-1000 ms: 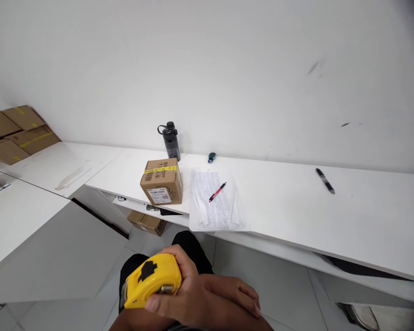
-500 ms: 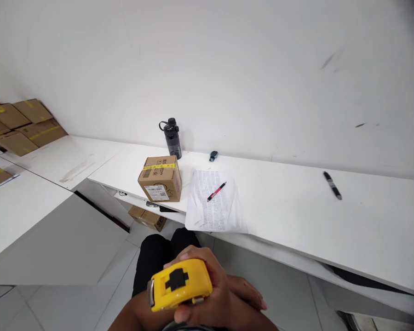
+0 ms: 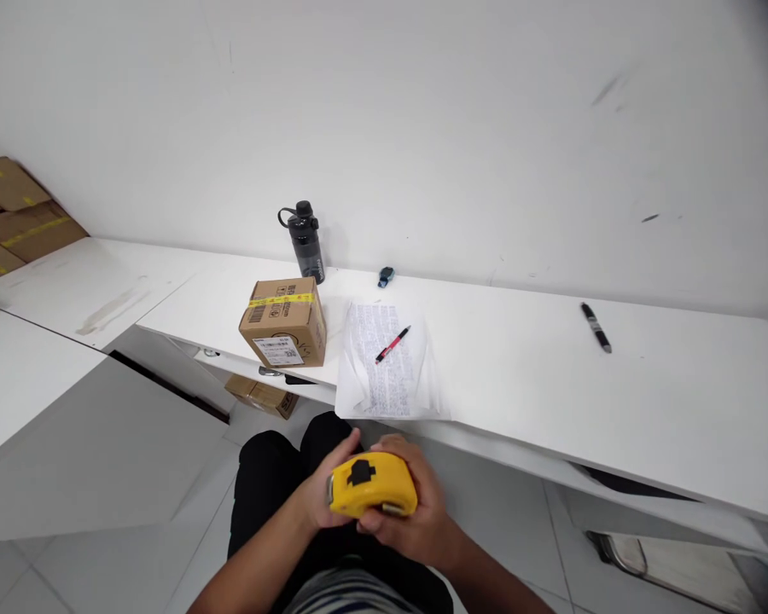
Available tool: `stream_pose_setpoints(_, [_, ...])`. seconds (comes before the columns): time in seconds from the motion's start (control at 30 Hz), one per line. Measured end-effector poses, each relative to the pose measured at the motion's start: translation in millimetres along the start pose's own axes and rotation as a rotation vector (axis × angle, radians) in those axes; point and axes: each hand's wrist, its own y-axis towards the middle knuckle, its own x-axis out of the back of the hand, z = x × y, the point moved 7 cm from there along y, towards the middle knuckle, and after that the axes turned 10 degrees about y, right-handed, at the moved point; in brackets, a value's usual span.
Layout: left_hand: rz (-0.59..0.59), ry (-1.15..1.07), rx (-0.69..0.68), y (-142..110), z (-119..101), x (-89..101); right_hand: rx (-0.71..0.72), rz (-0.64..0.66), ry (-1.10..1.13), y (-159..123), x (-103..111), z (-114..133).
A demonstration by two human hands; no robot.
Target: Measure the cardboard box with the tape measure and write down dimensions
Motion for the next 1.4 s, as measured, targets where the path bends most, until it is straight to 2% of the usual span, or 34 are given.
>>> stream_pose_setpoints(0.13, [0.261, -0.435, 0.073, -11, 6, -19.5, 0.085, 0.015, -0.250, -21, 3, -12])
stream_pose_setpoints(0.2, [0.260, -0.447, 0.059, -21, 10, -21.3, 0.093, 0.061, -0.299, -30, 4, -17])
stream_pose_setpoints(0.3, [0.137, -0.376, 0.056, -29, 17, -17.7, 0.100, 0.227, -0.378, -19, 14, -24])
stream_pose_setpoints(0.37, [0.034, -0.309, 0.056, -27, 19, -13.2, 0.081, 0.287, -0.506, 13, 33, -36])
stream_pose_setpoints(0.43, [-0.069, -0.226, 0.055, -21, 18, -8.4, -0.060, 0.271, -0.716, 61, 61, -64])
stream_pose_setpoints(0.53, [-0.177, -0.130, 0.054, -4, 16, -7.7, -0.221, 0.475, -1.133, 127, 84, -119])
stream_pose_setpoints(0.57, [-0.190, -0.114, 0.052, 3, 15, -10.7, -0.243, 0.589, -1.186, 141, 84, -137])
stream_pose_setpoints(0.6, [-0.197, -0.104, 0.043, 10, 15, -14.9, -0.246, 0.635, -1.192, 152, 84, -149])
stream_pose_setpoints(0.67, [-0.206, -0.095, 0.000, 22, 14, -24.7, -0.239, 0.686, -1.177, 161, 82, -163])
stream_pose_setpoints(0.77, [-0.286, 0.027, -0.173, 31, 8, -31.1, -0.225, 0.629, -1.165, 149, 84, -160])
stream_pose_setpoints(0.87, [-0.402, 0.363, -0.497, 30, -10, -30.5, -0.186, 0.498, -0.893, 119, 87, -139])
stream_pose_setpoints(0.97, [-0.449, 0.667, -0.832, 30, -24, -35.0, -0.154, 0.399, -0.595, 88, 96, -120])
stream_pose_setpoints(1.03, [-0.470, 0.785, -0.958, 35, -29, -36.9, -0.210, 0.337, -0.545, 71, 106, -119])
stream_pose_setpoints(1.13, [-0.505, 0.909, -1.112, 45, -35, -40.6, -0.421, 0.174, -0.330, 54, 120, -130])
stream_pose_setpoints(1.2, [-0.522, 0.984, -1.203, 51, -38, -43.0, -0.560, 0.070, -0.156, 49, 125, -140])
stream_pose_setpoints(1.27, [-0.533, 1.035, -1.237, 59, -37, -41.9, -0.646, 0.014, -0.052, 51, 127, -147])
stream_pose_setpoints(1.4, [-0.532, 1.009, -1.177, 70, -29, -31.8, -0.697, 0.041, 0.014, 63, 123, -153])
